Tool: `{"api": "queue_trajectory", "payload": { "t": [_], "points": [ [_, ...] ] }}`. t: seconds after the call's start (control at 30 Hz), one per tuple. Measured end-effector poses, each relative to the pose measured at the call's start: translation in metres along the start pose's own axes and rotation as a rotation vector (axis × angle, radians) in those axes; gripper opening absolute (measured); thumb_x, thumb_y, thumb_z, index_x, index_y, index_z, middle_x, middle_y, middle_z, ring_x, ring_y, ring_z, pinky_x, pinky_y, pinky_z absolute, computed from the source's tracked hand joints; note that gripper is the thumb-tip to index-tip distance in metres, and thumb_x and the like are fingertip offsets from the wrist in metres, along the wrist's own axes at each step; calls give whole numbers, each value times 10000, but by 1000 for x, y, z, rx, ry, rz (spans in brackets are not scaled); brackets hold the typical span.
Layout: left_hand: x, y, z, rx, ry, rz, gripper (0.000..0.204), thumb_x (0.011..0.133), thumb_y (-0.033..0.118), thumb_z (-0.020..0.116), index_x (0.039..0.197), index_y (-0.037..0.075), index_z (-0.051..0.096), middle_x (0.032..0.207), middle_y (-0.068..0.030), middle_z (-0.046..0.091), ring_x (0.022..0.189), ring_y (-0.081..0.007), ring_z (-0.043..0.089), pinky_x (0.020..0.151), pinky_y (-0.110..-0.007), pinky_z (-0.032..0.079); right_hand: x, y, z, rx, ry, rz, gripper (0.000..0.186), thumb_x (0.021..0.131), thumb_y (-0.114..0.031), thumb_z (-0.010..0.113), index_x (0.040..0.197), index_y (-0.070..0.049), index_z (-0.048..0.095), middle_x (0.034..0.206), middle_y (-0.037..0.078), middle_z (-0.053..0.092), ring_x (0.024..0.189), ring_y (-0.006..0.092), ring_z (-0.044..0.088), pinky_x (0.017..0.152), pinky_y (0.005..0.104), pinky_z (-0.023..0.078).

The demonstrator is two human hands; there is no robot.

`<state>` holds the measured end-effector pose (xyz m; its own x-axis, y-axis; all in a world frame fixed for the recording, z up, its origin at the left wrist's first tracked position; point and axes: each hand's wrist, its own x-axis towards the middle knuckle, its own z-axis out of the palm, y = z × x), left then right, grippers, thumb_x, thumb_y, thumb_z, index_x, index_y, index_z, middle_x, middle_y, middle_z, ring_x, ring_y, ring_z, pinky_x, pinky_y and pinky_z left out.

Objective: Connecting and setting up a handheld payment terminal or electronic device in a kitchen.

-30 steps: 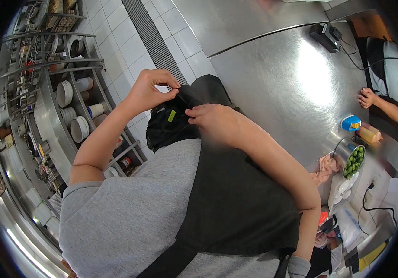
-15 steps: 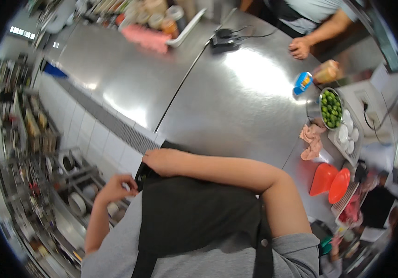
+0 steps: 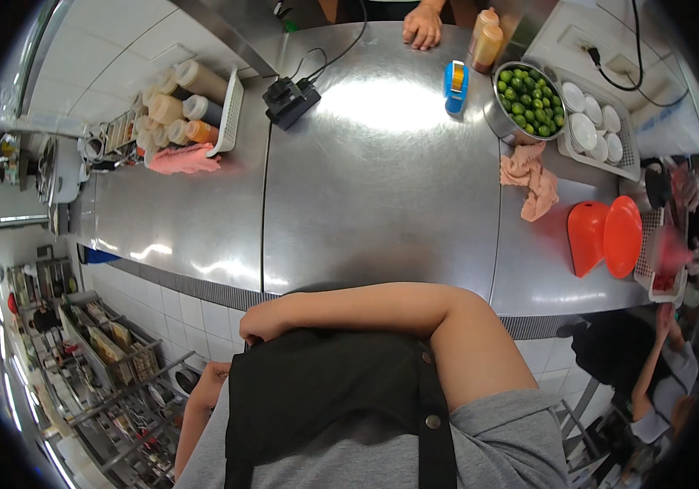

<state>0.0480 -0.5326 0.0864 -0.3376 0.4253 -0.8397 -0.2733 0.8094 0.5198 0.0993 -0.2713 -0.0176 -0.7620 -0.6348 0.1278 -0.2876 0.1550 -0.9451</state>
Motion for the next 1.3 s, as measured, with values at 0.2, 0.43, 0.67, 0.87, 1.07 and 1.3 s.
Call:
{"api": "queue_trajectory", "payload": {
  "t": [0.2,0.43,0.67,0.87,1.07,1.3],
  "points": [
    [25,-21,-11,-230,82,89,91,802,-103,711,872,-50,687,844,-23,638,817,-99,574,722,-250,440,32,12,8,42,36,95,243,793,-256,753,911,-47,713,850,152,711,823,341,683,707,437,517],
    [17,-10,-1,-284,66,206,95,782,-100,717,857,-43,703,855,-51,670,800,-108,596,741,-255,451,56,25,23,147,22,-129,221,778,-226,757,860,-28,704,807,142,707,789,294,688,672,409,516],
    [16,4,5,49,126,117,45,794,-69,706,791,-34,733,766,-76,704,744,-128,643,717,-283,496,25,-6,0,210,20,-82,205,754,-196,768,830,-21,694,783,140,703,739,278,687,655,371,524],
    [28,4,5,-185,41,99,76,826,43,772,840,-21,734,722,-58,695,665,-107,643,631,-255,523,6,-21,0,165,-34,-12,163,751,-145,737,871,-40,705,802,127,708,730,271,690,657,376,530],
    [32,-14,4,-258,-26,148,116,801,43,808,860,-24,733,726,-45,700,639,-100,641,620,-240,526,7,-24,9,104,-3,89,165,737,-107,732,887,-46,705,803,124,704,757,270,697,665,376,534],
    [30,-19,1,-232,6,181,131,830,72,796,873,-16,710,720,-34,686,609,-79,604,583,-228,492,12,-23,16,162,52,100,154,759,-91,704,905,-46,679,885,121,686,817,300,688,723,382,532]
  ]
}}
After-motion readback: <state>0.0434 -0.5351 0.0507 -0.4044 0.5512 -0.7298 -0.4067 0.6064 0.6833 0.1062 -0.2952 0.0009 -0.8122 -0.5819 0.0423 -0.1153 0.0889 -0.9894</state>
